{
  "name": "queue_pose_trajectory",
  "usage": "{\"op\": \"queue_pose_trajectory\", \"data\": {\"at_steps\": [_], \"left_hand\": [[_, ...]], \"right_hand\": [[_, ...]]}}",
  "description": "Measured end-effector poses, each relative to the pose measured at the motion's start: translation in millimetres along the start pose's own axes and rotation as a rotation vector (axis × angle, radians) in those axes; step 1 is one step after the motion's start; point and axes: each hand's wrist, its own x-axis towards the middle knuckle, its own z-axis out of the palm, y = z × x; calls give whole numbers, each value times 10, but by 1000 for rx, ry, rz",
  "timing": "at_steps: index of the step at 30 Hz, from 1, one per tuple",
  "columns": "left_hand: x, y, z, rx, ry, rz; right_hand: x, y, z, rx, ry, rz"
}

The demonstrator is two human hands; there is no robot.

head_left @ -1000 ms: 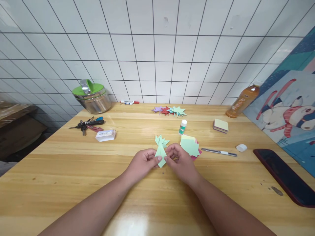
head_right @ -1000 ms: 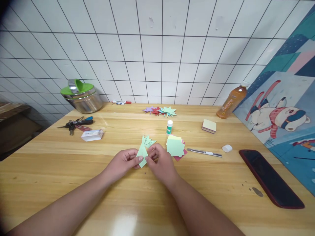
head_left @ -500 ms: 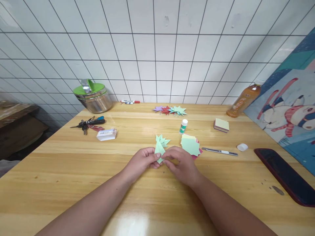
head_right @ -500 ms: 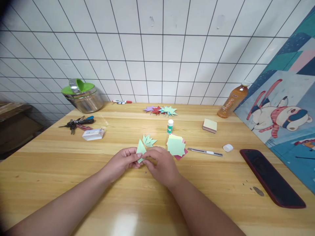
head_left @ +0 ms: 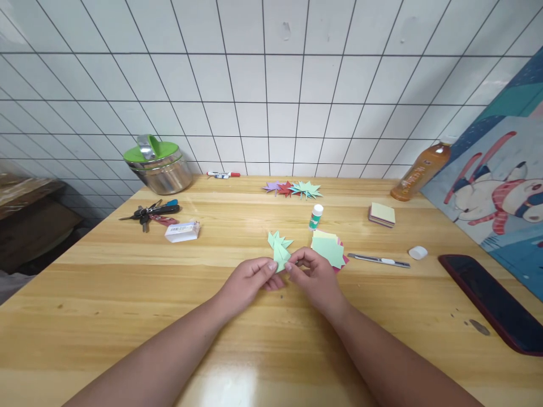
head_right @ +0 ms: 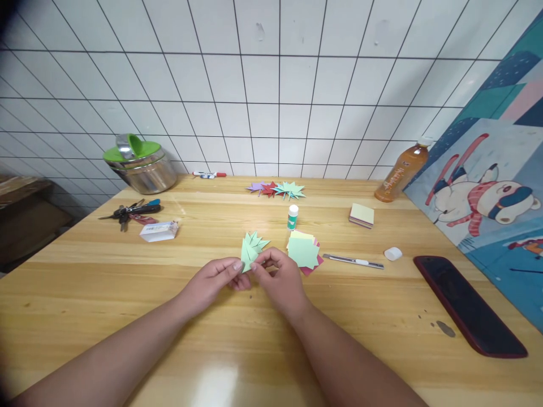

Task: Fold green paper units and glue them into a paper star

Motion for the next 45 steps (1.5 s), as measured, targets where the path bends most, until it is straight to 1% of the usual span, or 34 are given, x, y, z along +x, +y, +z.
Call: {"op": "queue_pose_trajectory", "data": {"at_steps": [4, 9, 12, 14, 16, 18, 20, 22, 27, 32, 40, 43, 45], "left_hand": [[-8, -23, 19, 155, 63, 82], [-4, -41, 12, 152, 54, 79], [-10, -19, 6, 177, 84, 76], [-15, 3, 1, 194, 116, 79], [-20, 17, -3, 203, 145, 90], [-21, 14, -8, 216, 157, 98], [-21, -4, -10, 238, 153, 100], [-21, -28, -10, 258, 144, 97], [-27, -41, -7, 283, 142, 106], [-27, -11, -5, 238, 138, 108], [-5, -15, -16, 103, 147, 42], [2, -10, -36, 86, 180, 5], [3, -6, -48, 110, 194, 6]], "right_hand": [[-4, -16, 0, -20, 29, -5], [-30, -13, 33, 16, 40, 13], [-38, -10, 47, 43, 59, 7], [-33, -7, 53, 101, 60, 8], [-21, -4, 58, 172, 22, 44], [-8, -4, 60, 212, -57, 113], [2, -6, 57, 234, -102, 181], [7, -6, 51, 269, -104, 229], [8, 11, 31, 372, -60, 278], [-1, -17, 17, 429, -53, 278], [-4, 16, 3, 457, -74, 285], [11, 44, -14, 384, -113, 279], [18, 45, -16, 317, -140, 253]]}}
